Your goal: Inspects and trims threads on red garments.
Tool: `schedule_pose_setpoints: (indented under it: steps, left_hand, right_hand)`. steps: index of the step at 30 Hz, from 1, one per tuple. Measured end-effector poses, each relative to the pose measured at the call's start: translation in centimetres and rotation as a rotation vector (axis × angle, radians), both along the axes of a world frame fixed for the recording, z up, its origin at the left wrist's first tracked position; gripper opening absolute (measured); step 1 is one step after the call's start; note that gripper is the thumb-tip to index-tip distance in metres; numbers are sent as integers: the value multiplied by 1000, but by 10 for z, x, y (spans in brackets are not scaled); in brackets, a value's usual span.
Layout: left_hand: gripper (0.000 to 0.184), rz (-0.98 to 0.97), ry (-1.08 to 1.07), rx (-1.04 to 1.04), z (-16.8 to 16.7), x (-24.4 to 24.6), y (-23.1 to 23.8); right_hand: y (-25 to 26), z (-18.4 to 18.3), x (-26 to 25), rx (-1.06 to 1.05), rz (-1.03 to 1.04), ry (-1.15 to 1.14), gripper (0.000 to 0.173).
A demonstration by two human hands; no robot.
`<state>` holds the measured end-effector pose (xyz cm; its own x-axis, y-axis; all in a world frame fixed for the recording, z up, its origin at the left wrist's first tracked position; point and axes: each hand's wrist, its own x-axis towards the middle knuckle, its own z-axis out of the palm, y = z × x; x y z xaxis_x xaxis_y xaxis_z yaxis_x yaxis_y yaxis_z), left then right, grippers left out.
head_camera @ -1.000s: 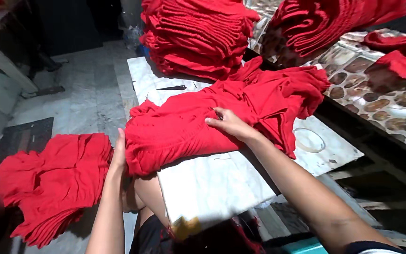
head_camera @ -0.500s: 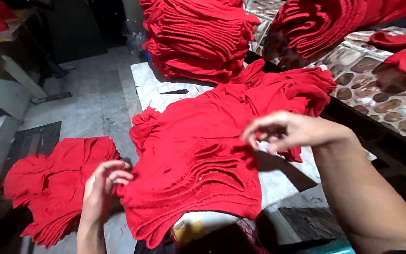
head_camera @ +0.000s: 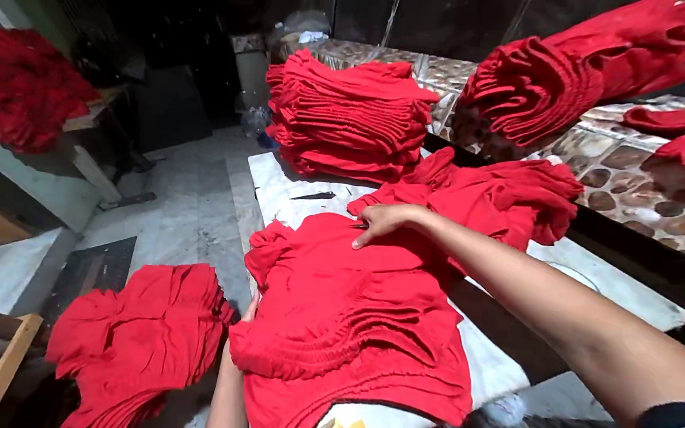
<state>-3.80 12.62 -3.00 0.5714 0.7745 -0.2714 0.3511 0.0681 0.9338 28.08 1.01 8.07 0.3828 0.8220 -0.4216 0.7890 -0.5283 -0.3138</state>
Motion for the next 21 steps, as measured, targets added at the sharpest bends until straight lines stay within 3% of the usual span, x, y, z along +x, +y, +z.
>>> schedule_pose_setpoints:
  steps: [2, 4, 5, 6, 8, 10, 12, 14, 16, 17, 19, 21]
  left_hand:
    - [40, 78, -60, -170, 29, 12, -7]
    - [37, -101, -393, -48, -15, 0, 11]
    - [32, 21, -275, -253, -1, 10, 13]
    - [27, 67, -251, -296, -10, 17, 23]
    - [15, 87, -330, -261, -38, 23, 45]
    - [13, 150, -326, -189, -43, 26, 60]
    - [24, 201, -343, -120, -10, 24, 64]
    - [40, 255, -524, -49, 33, 16, 57]
    - [39, 245, -714, 86, 58, -6, 45]
    - [31, 233, -718, 133, 60, -26, 36]
    - [20, 214, -521, 82, 50, -84, 16]
    - [17, 188, -69, 62, 40, -127, 13]
  right_hand:
    - [5, 4, 4, -54, 38, 80, 51]
    - [9, 4, 5, -101, 54, 153, 50]
    - [10, 2, 4, -126, 54, 183, 54]
    - [11, 0, 3, -142, 57, 185, 55]
    - [12, -2, 2, -139, 77, 153, 50]
    - [8, -1, 4, -102, 96, 149, 44]
    - [-1, 8, 4, -23, 96, 147, 42]
    - [-15, 16, 9, 132, 108, 92, 39]
    - [-36, 22, 14, 334, 123, -53, 31]
    - [-50, 26, 11, 434, 115, -156, 29]
    - [-82, 25, 3, 690, 129, -357, 24]
    - [-108, 10, -8, 874, 159, -505, 29]
